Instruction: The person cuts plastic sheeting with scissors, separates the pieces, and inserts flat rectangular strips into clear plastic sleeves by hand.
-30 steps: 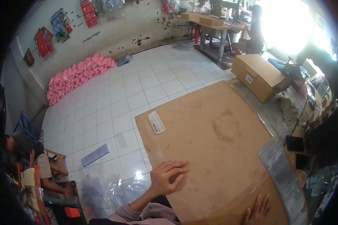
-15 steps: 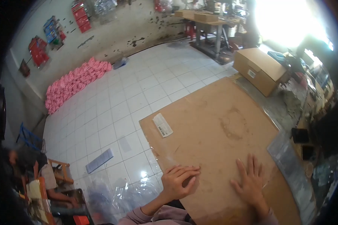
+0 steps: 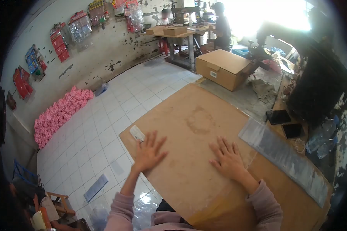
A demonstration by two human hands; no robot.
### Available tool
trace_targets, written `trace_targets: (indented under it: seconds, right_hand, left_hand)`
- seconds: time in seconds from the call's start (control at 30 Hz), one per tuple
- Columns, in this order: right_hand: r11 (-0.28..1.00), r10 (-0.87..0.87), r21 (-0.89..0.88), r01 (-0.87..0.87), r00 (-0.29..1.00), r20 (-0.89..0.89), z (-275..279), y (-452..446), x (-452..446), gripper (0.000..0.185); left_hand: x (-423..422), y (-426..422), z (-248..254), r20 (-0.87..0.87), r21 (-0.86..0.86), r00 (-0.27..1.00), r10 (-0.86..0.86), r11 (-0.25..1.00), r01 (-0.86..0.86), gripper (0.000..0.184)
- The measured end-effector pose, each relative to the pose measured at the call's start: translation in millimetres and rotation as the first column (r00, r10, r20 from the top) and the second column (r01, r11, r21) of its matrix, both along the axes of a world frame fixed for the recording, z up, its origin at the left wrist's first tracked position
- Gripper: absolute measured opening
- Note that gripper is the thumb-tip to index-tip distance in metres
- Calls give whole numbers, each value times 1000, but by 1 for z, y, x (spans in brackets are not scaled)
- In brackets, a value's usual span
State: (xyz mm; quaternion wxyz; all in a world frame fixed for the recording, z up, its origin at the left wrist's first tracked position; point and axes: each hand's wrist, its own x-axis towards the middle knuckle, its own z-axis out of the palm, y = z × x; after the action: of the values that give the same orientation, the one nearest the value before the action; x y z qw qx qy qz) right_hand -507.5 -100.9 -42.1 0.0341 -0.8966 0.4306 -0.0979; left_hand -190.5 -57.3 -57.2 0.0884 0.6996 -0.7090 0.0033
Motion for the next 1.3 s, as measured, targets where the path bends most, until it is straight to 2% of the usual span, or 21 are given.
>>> trace_targets:
  seconds: [0.03, 0.23, 0.3, 0.33, 0.43, 0.53, 0.63, 0.73, 0.83, 0.93, 1.03, 1.13, 1.27, 1.3]
  right_hand:
    - [1000, 10, 1, -9, 1000, -5, 2, 13, -9, 56]
    - [999, 19, 43, -20, 1000, 18, 13, 63, -57, 56]
    - [997, -81, 18, 79, 984, 161, 11, 70, -63, 58]
    - [992, -124, 14, 125, 964, 234, 10, 72, -65, 59]
    - [989, -147, -2, 151, 966, 211, 17, 69, -68, 64]
    - [991, -126, 37, 127, 992, -14, 9, 68, -66, 71]
    - [995, -100, -4, 100, 994, -36, 10, 68, -66, 77]
    - [994, -111, 17, 110, 989, 96, 7, 67, -65, 72]
    - [994, -106, 21, 104, 963, 247, 2, 66, -68, 64]
    - [997, -76, -7, 77, 992, 105, 4, 66, -67, 58]
    - [996, -79, -19, 82, 988, 135, 3, 65, -68, 58]
    - [996, -84, 13, 83, 986, 144, 3, 61, -70, 51]
    - [973, -213, -44, 226, 956, 202, 6, 47, -76, 39]
    - [962, -250, -54, 268, 942, 224, 9, 43, -77, 37]
  left_hand:
    - [6, -13, 2, 4, 55, 999, 49, 997, -50, 60]
    - [42, -98, -15, -14, -51, 972, 233, 971, -233, 60]
    - [46, -115, -16, 1, -48, 956, 293, 955, -293, 59]
    - [47, -119, -17, 5, -42, 950, 311, 950, -311, 68]
    - [49, -117, -20, -193, -157, 936, 293, 933, -324, 81]
    - [50, -116, -20, -314, -181, 911, 266, 926, -332, 84]
    - [56, -117, -23, -360, -171, 894, 266, 924, -343, 67]
    - [52, -117, -17, -245, -134, 925, 290, 935, -328, 49]
    - [55, -117, -19, -249, -155, 931, 269, 937, -312, 46]
    - [55, -118, -21, -233, -174, 933, 276, 932, -319, 46]
    - [55, -117, -18, -208, -192, 949, 238, 941, -278, 47]
    - [58, -122, -32, -93, -283, 972, 215, 931, -232, 49]
    - [62, -122, 8, -55, 6, 981, 184, 983, -184, 56]
    - [70, -128, 4, -119, 5, 988, 99, 995, -100, 57]
